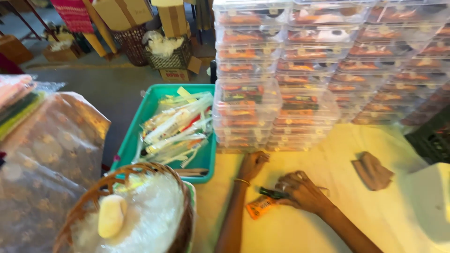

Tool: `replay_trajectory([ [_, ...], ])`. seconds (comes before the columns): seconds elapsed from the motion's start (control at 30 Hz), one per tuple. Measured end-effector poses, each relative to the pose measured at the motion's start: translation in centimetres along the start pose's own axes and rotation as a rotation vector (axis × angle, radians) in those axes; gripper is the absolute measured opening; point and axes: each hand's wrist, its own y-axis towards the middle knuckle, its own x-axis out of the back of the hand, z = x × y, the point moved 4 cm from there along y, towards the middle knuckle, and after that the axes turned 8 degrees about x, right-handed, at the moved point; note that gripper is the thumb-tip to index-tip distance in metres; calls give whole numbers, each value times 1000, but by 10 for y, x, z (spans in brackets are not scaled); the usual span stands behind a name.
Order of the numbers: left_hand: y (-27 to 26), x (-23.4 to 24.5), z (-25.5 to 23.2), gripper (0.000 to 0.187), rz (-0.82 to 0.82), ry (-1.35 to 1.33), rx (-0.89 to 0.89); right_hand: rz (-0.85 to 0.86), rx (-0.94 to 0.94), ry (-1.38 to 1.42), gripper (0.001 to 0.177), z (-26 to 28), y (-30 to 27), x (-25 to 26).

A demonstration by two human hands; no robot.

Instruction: The person arranges small packaged items on a table, places them into a clear plastic container, and stacks the container with others. They then pick up a small orange packet, wipe it with a cloth, and place it into a plastic bag.

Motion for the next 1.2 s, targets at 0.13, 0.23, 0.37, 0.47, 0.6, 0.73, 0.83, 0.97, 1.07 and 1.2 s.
replay_trajectory([
  [0.13,-1,9,-10,26,-14,82,0,-169,-225,-93,50,-50,-57,41],
  [0.23,6,8,6,29,-20,93,-33,-205,-601,-263,44,-118,-127,49],
  [0.37,2,6,23,30,25,98,-48,-26,-908,-487,72,-164,-192,7],
  [0.47,-5,10,4,28,8,182,-6,-85,-931,-652,70,-190,-224,-34],
  [0.6,-5,9,11,26,-32,178,-32,-248,-894,-587,51,-201,-229,-37],
  [0.73,1,19,53,27,-16,-1,-130,-255,-910,-494,38,-198,-226,-29],
  [0.83,-10,34,45,30,-4,-98,-198,-378,-855,-423,34,-185,-214,-17],
  [0.97,-52,26,-23,29,144,-189,190,-488,-808,-289,33,-164,-197,8],
  [1.07,-92,5,-65,47,326,-9,213,-520,-806,-197,34,-157,-194,19],
  [1.2,-102,3,-47,52,336,188,61,-614,-754,-151,36,-162,-195,19],
])
